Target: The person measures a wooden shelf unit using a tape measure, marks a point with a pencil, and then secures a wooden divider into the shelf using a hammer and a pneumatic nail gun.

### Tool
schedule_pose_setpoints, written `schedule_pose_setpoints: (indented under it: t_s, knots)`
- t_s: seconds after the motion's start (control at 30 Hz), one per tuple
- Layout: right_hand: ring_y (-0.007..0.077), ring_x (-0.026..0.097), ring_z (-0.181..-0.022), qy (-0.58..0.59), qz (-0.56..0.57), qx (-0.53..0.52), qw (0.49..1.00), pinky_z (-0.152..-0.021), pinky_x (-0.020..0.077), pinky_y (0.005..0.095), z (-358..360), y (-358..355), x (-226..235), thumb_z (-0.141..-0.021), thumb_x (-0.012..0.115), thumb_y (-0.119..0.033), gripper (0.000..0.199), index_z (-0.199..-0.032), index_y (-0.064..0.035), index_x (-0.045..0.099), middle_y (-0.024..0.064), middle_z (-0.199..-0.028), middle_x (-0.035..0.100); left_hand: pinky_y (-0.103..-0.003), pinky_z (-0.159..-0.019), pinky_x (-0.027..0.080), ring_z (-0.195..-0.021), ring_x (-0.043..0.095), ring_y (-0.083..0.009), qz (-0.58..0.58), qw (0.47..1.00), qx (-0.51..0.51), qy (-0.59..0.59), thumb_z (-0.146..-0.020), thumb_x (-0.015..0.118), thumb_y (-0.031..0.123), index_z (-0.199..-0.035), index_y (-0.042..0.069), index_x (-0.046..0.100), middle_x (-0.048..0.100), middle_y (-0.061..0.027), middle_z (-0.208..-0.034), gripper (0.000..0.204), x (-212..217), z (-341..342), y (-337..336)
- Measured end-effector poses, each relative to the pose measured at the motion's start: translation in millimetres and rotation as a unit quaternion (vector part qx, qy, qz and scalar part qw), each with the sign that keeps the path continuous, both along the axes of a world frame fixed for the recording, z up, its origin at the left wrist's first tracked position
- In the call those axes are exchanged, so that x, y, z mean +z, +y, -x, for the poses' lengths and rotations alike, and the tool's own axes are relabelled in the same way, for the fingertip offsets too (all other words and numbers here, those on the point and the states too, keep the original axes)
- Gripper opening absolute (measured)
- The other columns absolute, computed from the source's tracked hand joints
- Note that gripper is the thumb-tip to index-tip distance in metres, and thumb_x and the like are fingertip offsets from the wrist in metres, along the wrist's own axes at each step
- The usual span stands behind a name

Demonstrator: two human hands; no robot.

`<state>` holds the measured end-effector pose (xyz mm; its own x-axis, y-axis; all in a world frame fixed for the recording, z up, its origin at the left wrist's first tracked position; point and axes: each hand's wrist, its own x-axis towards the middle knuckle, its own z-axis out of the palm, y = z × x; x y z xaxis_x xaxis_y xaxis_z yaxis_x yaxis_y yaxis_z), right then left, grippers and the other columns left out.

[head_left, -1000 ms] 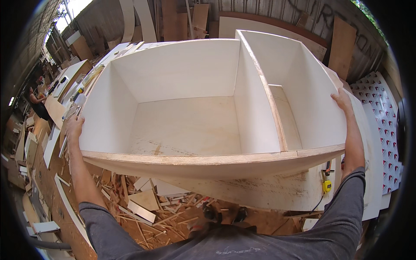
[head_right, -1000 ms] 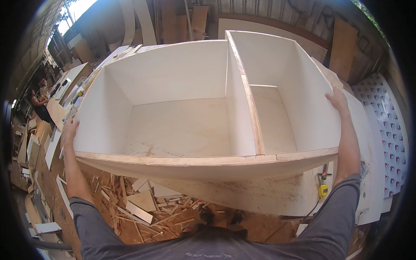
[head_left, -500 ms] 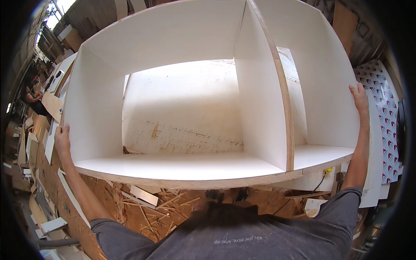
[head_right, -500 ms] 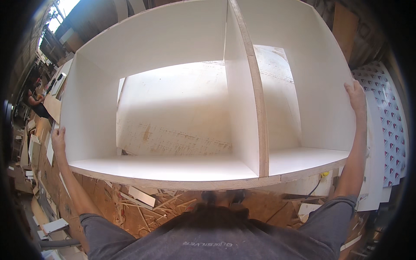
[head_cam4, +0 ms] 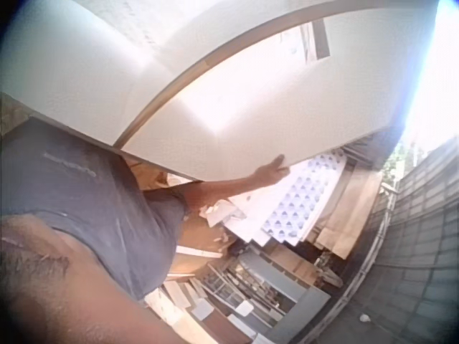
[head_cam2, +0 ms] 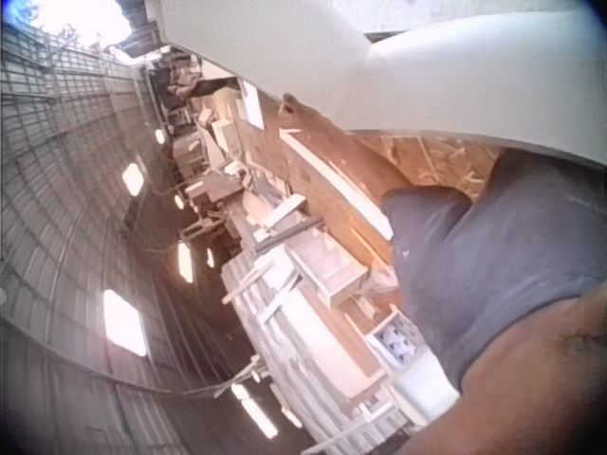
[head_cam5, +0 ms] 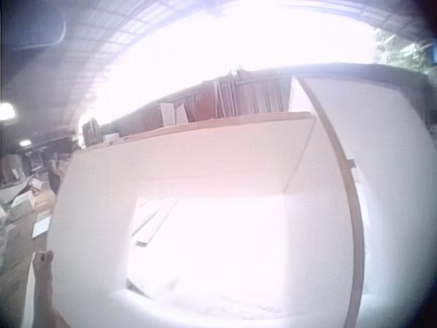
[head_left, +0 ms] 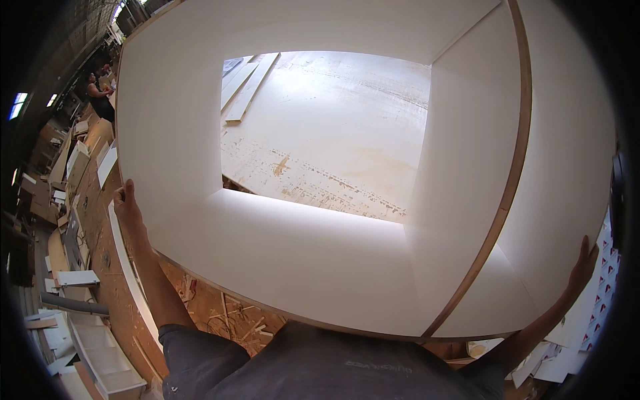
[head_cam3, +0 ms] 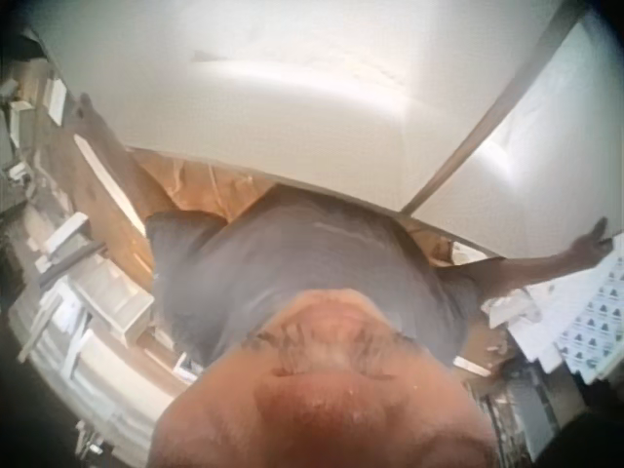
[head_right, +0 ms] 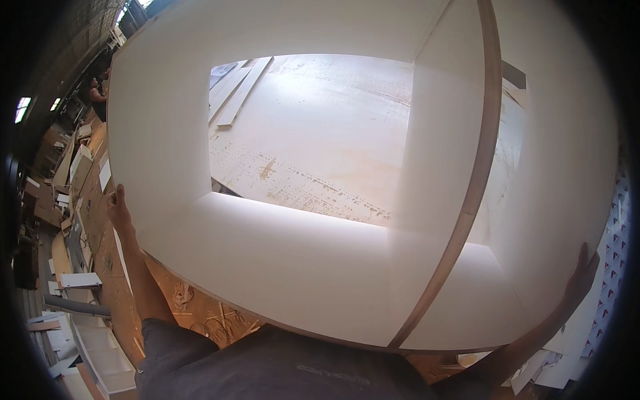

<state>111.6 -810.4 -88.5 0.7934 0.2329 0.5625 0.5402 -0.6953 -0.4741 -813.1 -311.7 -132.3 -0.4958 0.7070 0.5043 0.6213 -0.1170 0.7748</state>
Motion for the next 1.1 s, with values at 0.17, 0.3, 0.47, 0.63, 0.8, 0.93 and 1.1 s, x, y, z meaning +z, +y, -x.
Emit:
schedule_pose_setpoints:
  t_s: [0.17, 0.3, 0.47, 0.63, 0.8, 0.93, 1.1]
  knots:
    - [0.0363, 0.055, -0.113, -0.058, 0.027, -0.003, 0.998, -0.096, 0.0443, 0.0411, 25, -44, -28, -0.094, 0.05, -0.053, 0.064, -0.128, 0.0008, 0.052, 0.0211, -0.123, 0.056, -0.025, -0.057, 0.033, -0.063, 0.035, -0.007, -0.035, 0.998, 0.042, -0.019, -0.088, 0.067, 0.048, -0.078, 0.009, 0.052, 0.04, 0.005, -0.07, 0.043, -21, 24, -25]
    - [0.0383, 0.058, -0.106, -0.059, -0.02, -0.071, 0.996, -0.093, 0.0472, 0.0411, 62, -69, -48, -0.094, 0.05, -0.054, 0.065, -0.123, 0.0034, 0.055, 0.0234, -0.118, 0.059, -0.026, -0.061, 0.035, -0.066, 0.036, -0.0087, -0.07, 0.996, 0.02, -0.045, -0.088, 0.067, 0.049, -0.074, 0.008, 0.048, 0.042, 0.0026, -0.072, 0.047, -41, 14, -18]
    - [0.0346, 0.059, -0.106, -0.007, -0.105, -0.135, 0.985, -0.093, 0.0471, 0.0404, 136, -62, -48, -0.093, 0.051, -0.055, 0.065, -0.124, 0.0014, 0.055, 0.021, -0.118, 0.059, -0.029, -0.076, 0.041, -0.079, 0.047, -0.0141, -0.049, 0.998, -0.008, -0.048, -0.09, 0.064, 0.049, -0.087, 0.003, 0.052, 0.05, -0.0021, -0.083, 0.048, -65, 8, 55]
    - [0.0315, 0.06, -0.094, -0.047, -0.161, -0.174, 0.97, -0.086, 0.0462, 0.0385, 207, -48, -49, -0.093, 0.056, -0.049, 0.055, -0.118, -0.0001, 0.057, 0.0174, -0.108, 0.06, -0.035, -0.07, 0.05, -0.078, 0.059, -0.0218, 0.004, 0.986, -0.1, -0.133, -0.092, 0.059, 0.051, -0.106, -0.007, 0.054, 0.06, -0.0136, -0.093, 0.06, -80, -39, 139]
    - [0.0289, 0.06, -0.093, -0.067, -0.2, -0.223, 0.952, -0.083, 0.0464, 0.0389, 251, -28, -66, -0.092, 0.058, -0.045, 0.051, -0.115, 0.0007, 0.058, 0.0175, -0.102, 0.062, -0.041, -0.091, 0.052, -0.114, 0.057, -0.0369, 0.076, 0.972, -0.14, -0.17, -0.093, 0.048, 0.062, -0.135, -0.011, 0.037, 0.05, -0.0292, -0.13, 0.085, -56, -85, 148]
    - [0.0292, 0.061, -0.094, -0.058, -0.242, -0.266, 0.931, -0.083, 0.0466, 0.0385, 287, -28, -72, -0.091, 0.059, -0.045, 0.052, -0.115, 0.0018, 0.058, 0.0168, -0.102, 0.063, -0.041, -0.089, 0.053, -0.111, 0.059, -0.0388, 0.09, 0.975, -0.113, -0.17, -0.092, 0.047, 0.064, -0.137, -0.012, 0.035, 0.053, -0.0306, -0.127, 0.089, -73, -102, 176]
    - [0.0244, 0.06, -0.094, -0.054, -0.307, -0.247, 0.918, -0.084, 0.0464, 0.0362, 308, -5, -74, -0.091, 0.063, -0.039, 0.047, -0.113, 0.0018, 0.059, 0.014, -0.099, 0.064, -0.042, -0.088, 0.054, -0.11, 0.06, -0.0383, 0.103, 0.976, -0.099, -0.164, -0.091, 0.047, 0.064, -0.137, -0.011, 0.036, 0.052, -0.0307, -0.128, 0.088, -82, -107, 181]
